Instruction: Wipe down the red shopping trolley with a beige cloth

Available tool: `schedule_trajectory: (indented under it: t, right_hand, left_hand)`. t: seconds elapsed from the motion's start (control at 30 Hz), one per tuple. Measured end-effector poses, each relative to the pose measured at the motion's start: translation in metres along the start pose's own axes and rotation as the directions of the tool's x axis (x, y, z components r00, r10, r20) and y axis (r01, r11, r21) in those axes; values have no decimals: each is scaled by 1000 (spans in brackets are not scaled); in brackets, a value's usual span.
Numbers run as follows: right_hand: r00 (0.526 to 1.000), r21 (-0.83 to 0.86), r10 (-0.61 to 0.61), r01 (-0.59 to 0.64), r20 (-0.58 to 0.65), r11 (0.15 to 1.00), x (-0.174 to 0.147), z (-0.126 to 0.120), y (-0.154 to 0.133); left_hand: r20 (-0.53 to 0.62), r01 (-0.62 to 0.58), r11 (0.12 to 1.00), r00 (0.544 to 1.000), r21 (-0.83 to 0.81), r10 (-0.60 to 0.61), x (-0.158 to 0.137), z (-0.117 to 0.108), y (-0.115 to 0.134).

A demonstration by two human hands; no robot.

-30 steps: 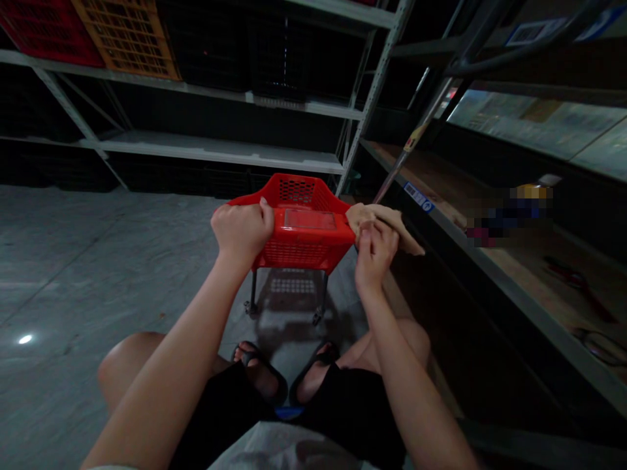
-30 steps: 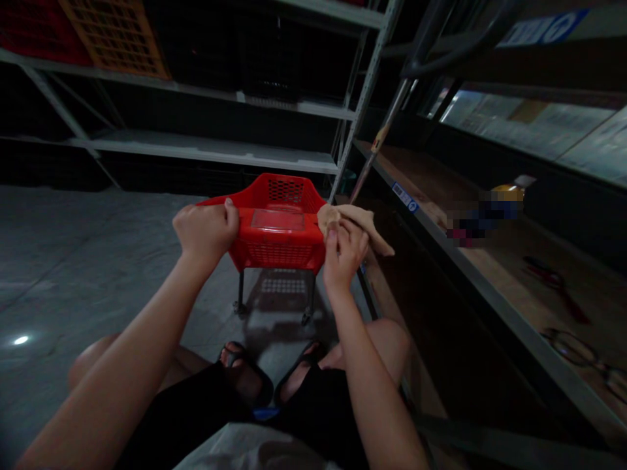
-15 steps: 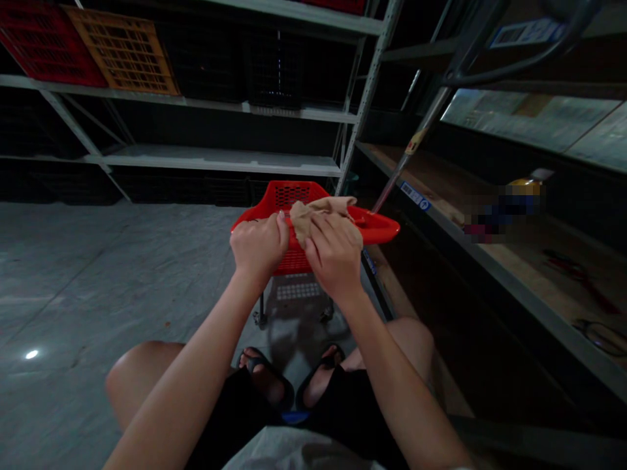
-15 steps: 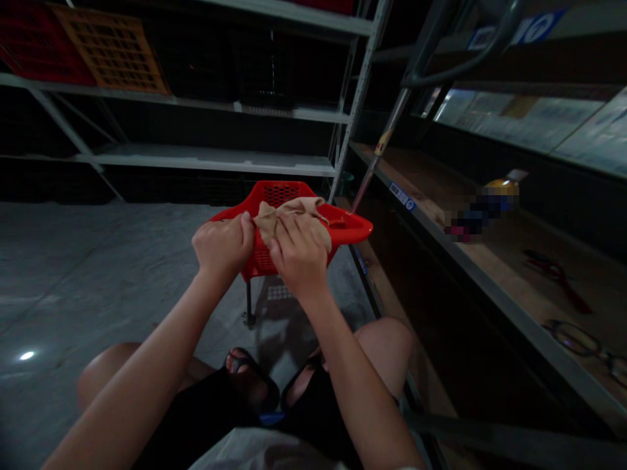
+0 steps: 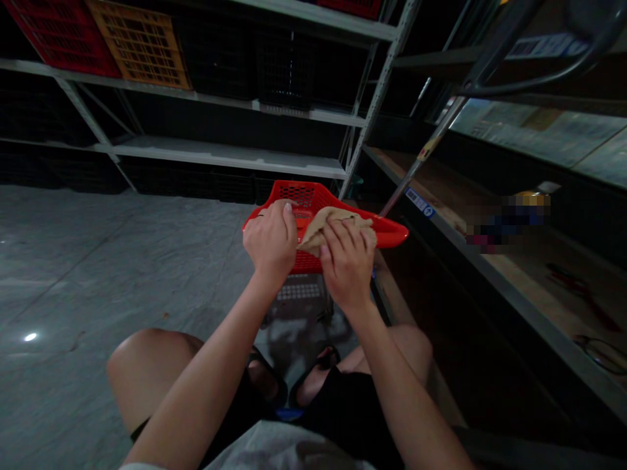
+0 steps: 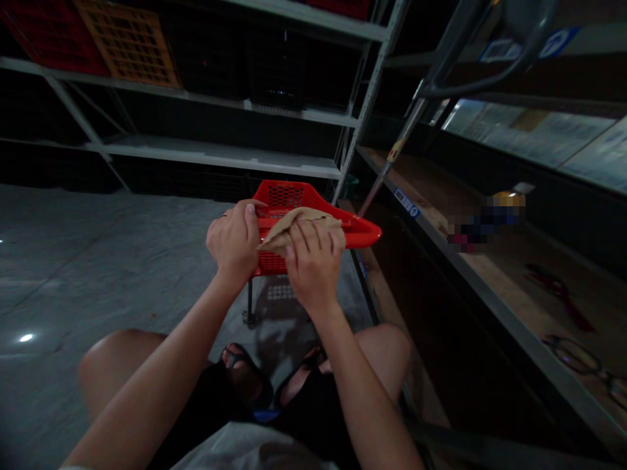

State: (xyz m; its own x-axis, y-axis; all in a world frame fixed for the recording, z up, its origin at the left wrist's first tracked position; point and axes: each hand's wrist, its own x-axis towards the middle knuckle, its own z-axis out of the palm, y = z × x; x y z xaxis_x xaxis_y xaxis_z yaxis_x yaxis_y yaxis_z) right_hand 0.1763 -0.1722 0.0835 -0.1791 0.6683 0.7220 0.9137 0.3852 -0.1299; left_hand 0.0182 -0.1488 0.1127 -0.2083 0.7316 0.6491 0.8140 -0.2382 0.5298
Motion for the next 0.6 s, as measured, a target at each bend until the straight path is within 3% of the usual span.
schedule_trajectory:
  t: [0.1,0.17,0.23,0.3,0.4,0.5,0.6]
  right_hand:
    - [992,167,-92,76,90,983,0,0,-41]
    - [985,340,-130,85,113,937,7,-3,-50]
    - [996,515,-68,26,63,857,16,-6,-44]
    - [993,612,113,-66,-39,789,24,-7,-25]
    - [948,514,287,-179,-139,839,33,-6,14]
    - [978,243,206,-193,-28,951,35,-7,47]
    - [988,102,130,-139,86,985,33,-12,66]
  left_hand:
    - [54,2,960,998,-280,14,4,-12,-1]
    - [89,-34,912,993,-410,77,8,-22,-5]
    - [112,-89,906,983,-415,148,10,-29,-6]
    - [156,-157,943,965,-293,209,7,-28,-4]
    - [225,-280,960,935,-7,274,-9,-11,9]
    - [204,-374,911,918,172,339,-29,7,20]
    - [212,-501,850,859,160,466,-41,6,11]
